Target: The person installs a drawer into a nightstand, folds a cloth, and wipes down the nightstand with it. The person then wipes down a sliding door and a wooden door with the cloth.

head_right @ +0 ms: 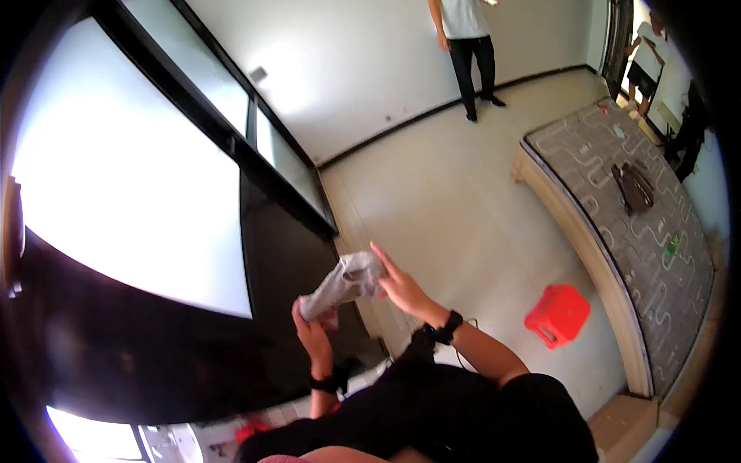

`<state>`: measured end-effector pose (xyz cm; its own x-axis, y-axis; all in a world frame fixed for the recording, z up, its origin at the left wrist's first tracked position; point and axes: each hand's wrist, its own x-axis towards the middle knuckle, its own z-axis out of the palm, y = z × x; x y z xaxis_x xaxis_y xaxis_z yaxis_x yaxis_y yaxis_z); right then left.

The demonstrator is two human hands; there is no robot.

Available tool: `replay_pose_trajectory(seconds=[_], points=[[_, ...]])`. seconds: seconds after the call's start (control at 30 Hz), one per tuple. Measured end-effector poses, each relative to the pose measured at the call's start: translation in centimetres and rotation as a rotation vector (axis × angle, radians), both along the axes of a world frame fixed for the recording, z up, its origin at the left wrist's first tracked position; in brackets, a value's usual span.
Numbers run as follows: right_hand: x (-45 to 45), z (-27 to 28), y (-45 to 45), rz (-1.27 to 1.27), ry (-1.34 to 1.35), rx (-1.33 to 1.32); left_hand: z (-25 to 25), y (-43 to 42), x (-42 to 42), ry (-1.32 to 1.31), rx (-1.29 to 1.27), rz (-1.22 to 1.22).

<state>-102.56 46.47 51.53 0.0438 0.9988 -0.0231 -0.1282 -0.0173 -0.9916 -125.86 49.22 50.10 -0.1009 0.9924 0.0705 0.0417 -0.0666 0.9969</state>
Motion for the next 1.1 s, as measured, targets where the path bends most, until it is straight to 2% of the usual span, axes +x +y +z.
replay_pose_trajectory(seconds=[0.03, 0.1, 0.17, 0.33, 0.37, 0.5, 0.57, 0.63, 0.7, 0.8, 0.9, 0.93, 0.97, 1.03, 1.1], points=[[-0.6, -0.1, 1.9, -0.008, -0.01, 0.033, -0.6, 1.6, 0.2, -0.037, 0.03, -0.026], [-1.6, -0.3, 6.0, 0.042, -0.26, 0.227, -1.9, 6.1, 1.0, -0.031, 0.05, -0.045], [-1.9, -0.2, 9.9, 0.075, -0.261, 0.262, -3.2, 9.7, 2.1, -0.024, 0.144, 0.107], [-1.8, -2.9, 15.7, 0.166, -0.266, 0.225, -3.5, 14.5, 2.4, 0.188, 0.116, 0.112], [-2.1, -3.7, 15.9, 0.124, -0.237, 0.216, -3.0, 14.7, 2.2, 0.256, 0.164, 0.092], [-2.6, -5.1, 23.7, 0.062, -0.192, 0.214, -3.0, 20.4, 1.3, 0.227, 0.209, 0.087], [-2.5, -5.0, 28.4, 0.093, -0.139, 0.18, -1.8, 24.1, 1.1, 0.326, 0.246, 0.104], [-2.4, -6.9, 33.9, 0.245, 0.088, -0.002, -0.4, 27.7, 1.4, 0.448, 0.371, 0.228], [-2.6, -7.2, 40.3, 0.306, 0.029, 0.008, 0.4, 32.9, 1.4, 0.361, 0.433, 0.293], [-2.2, -4.8, 44.8, 0.333, 0.016, 0.031, 4.3, 38.3, 3.1, 0.404, 0.44, 0.324], [-1.5, -3.2, 52.9, 0.223, 0.143, 0.14, 5.7, 44.8, 4.6, 0.676, 0.461, 0.291], [-1.0, -2.7, 55.9, 0.273, 0.297, 0.132, 5.6, 46.8, 4.7, 0.728, 0.477, 0.326], [-0.2, -1.7, 58.7, 0.277, 0.304, 0.13, 4.6, 48.6, 5.0, 0.737, 0.475, 0.328], [0.2, 1.0, 64.7, 0.371, 0.542, 0.058, 2.9, 53.4, 5.2, 0.813, 0.539, 0.488], [-1.2, 0.6, 70.8, 0.395, 0.338, 0.203, 2.4, 56.0, 6.5, 0.807, 0.489, 0.512]])
